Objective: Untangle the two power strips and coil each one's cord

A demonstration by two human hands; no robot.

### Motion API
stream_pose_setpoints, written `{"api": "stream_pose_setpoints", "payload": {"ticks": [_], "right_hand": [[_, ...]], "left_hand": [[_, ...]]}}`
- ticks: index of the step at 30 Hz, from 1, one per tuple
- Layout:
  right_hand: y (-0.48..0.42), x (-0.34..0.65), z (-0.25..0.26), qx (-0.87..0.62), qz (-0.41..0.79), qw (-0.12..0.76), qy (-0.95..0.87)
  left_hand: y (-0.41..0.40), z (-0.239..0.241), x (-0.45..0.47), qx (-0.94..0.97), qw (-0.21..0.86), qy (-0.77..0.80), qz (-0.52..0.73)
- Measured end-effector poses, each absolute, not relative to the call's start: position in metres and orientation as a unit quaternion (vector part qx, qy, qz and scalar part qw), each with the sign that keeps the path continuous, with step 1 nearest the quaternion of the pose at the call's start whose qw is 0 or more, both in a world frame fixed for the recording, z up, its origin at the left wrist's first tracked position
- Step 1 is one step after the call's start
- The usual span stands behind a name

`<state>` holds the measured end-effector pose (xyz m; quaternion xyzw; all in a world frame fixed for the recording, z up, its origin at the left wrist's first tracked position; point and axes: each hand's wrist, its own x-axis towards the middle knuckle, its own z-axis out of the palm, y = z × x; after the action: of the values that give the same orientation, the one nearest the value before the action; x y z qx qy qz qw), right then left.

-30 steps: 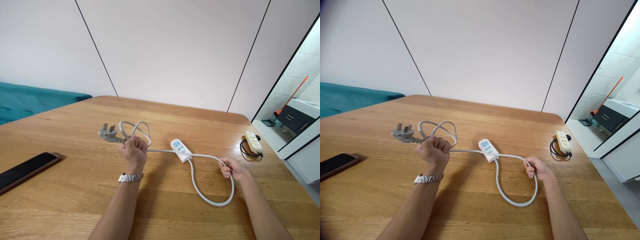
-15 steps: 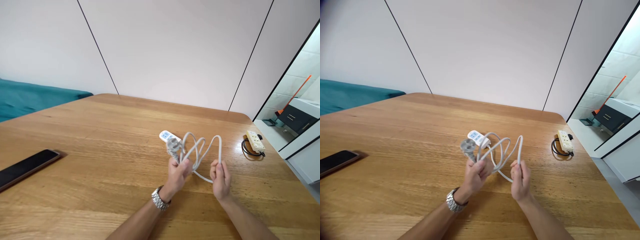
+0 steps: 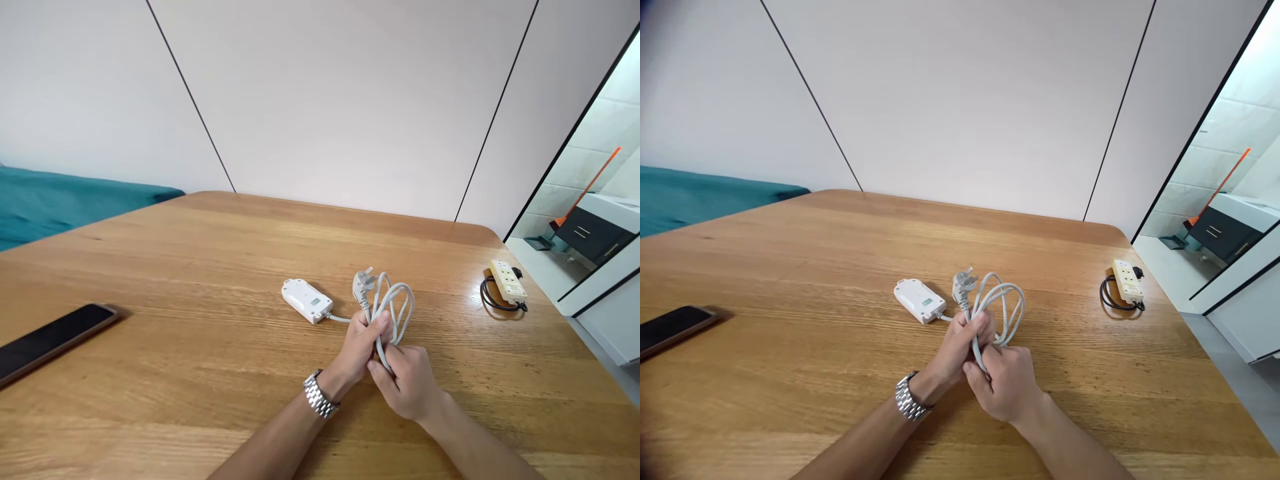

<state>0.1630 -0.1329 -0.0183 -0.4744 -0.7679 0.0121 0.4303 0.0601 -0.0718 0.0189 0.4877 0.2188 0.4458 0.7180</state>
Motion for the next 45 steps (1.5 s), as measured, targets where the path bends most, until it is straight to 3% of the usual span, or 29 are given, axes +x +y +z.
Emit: {"api": "stream_pose_setpoints", "payload": {"ticks": [10, 19, 26, 32, 36, 40, 45], "right_hand": [[-0.118, 0.173, -0.026, -0.405, 0.235, 0.563, -0.681], [-0.108, 0.190, -0.019, -0.387, 0.450, 0.557, -0.581], [-0.096, 0.203, -0.036, -0.414, 0.461, 0.654, -0.434], [-0.089, 0.211, -0.037, -0.435, 0.459, 0.694, -0.344], [-0.090, 0.209, -0.038, -0.443, 0.468, 0.685, -0.340], [-0.090, 0.211, -0.040, -0.456, 0.473, 0.659, -0.365], [-0.089, 0.213, -0.040, -0.478, 0.480, 0.641, -0.361]], "left_hand": [[-0.077, 0.125, 0.062, 0.322, 0.836, 0.027, 0.444], [-0.065, 0.182, 0.031, 0.272, 0.707, -0.012, 0.653], [-0.046, 0.139, 0.001, 0.305, 0.754, 0.096, 0.574], [-0.016, 0.068, 0.000, 0.277, 0.876, 0.174, 0.354], [0.015, 0.034, 0.007, 0.300, 0.887, 0.248, 0.249], [0.035, 0.018, 0.012, 0.454, 0.768, 0.375, 0.254], [0.050, 0.008, 0.016, 0.688, 0.465, 0.486, 0.274]]}}
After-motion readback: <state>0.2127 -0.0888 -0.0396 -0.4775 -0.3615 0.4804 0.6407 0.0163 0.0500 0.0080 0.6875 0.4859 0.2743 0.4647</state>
